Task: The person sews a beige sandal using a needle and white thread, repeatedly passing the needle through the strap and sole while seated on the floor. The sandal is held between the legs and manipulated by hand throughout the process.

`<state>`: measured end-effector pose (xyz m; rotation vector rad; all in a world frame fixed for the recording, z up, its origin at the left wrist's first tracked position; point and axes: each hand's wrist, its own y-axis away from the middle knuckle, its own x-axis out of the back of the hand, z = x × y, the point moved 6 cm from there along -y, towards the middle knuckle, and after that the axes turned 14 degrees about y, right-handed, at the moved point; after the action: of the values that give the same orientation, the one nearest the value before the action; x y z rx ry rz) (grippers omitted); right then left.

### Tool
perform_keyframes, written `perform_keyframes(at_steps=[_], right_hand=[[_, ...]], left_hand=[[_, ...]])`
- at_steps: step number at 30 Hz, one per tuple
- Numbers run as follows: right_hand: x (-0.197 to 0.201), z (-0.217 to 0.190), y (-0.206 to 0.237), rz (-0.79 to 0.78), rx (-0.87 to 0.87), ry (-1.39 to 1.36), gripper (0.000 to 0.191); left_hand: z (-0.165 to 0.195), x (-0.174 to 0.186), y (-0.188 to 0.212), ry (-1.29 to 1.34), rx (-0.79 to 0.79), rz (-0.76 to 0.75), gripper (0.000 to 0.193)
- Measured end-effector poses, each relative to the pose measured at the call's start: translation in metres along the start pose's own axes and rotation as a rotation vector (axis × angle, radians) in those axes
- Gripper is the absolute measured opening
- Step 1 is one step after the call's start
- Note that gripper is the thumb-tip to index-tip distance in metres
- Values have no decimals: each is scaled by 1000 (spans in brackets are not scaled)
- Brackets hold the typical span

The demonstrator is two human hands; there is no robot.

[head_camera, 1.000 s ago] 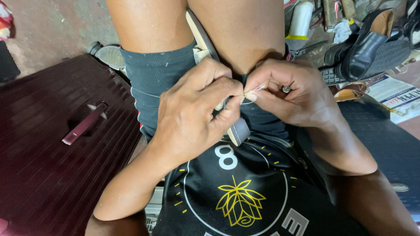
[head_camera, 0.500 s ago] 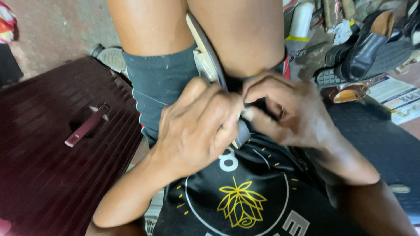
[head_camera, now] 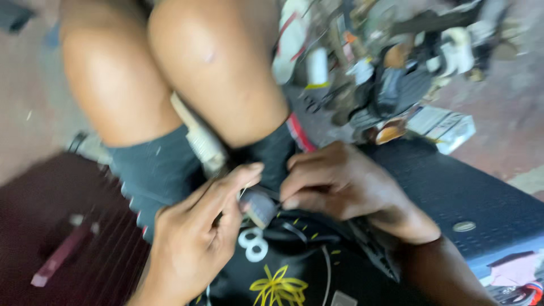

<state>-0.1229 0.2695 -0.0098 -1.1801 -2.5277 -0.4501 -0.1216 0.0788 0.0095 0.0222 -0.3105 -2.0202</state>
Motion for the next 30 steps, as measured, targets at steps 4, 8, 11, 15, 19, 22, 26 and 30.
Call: perform_keyframes(at_steps=[4,8,11,15,19,22,26,30], right_hand=[[-2,-1,5,-14,32,-57,9],[-10,3,0,-25,-104,21,7],[-21,-3,-14,-2,-106,40,15],[-30,-16,-21,194,144,446,1],[8,37,-3,190,-91,997,25],[83,85,15,464,-416,855,12],[95,135,17,1018,-528,-717,16],[3,129,-15,962,-571,-1156,28]], left_hand=[[0,-12,0,-69,-48,54,47],[-16,-14,5,-151,70,23,59],[-12,-17,6,-192,-69,36,63],[-12,-18,8,-232,-83,20,70],[-18,-6,12,-158,-8,22,72],[-19,6,19,-90,-52,30,71],[-19,19,27,16,-180,49,71],[-23,26,30,38,-177,55,69]])
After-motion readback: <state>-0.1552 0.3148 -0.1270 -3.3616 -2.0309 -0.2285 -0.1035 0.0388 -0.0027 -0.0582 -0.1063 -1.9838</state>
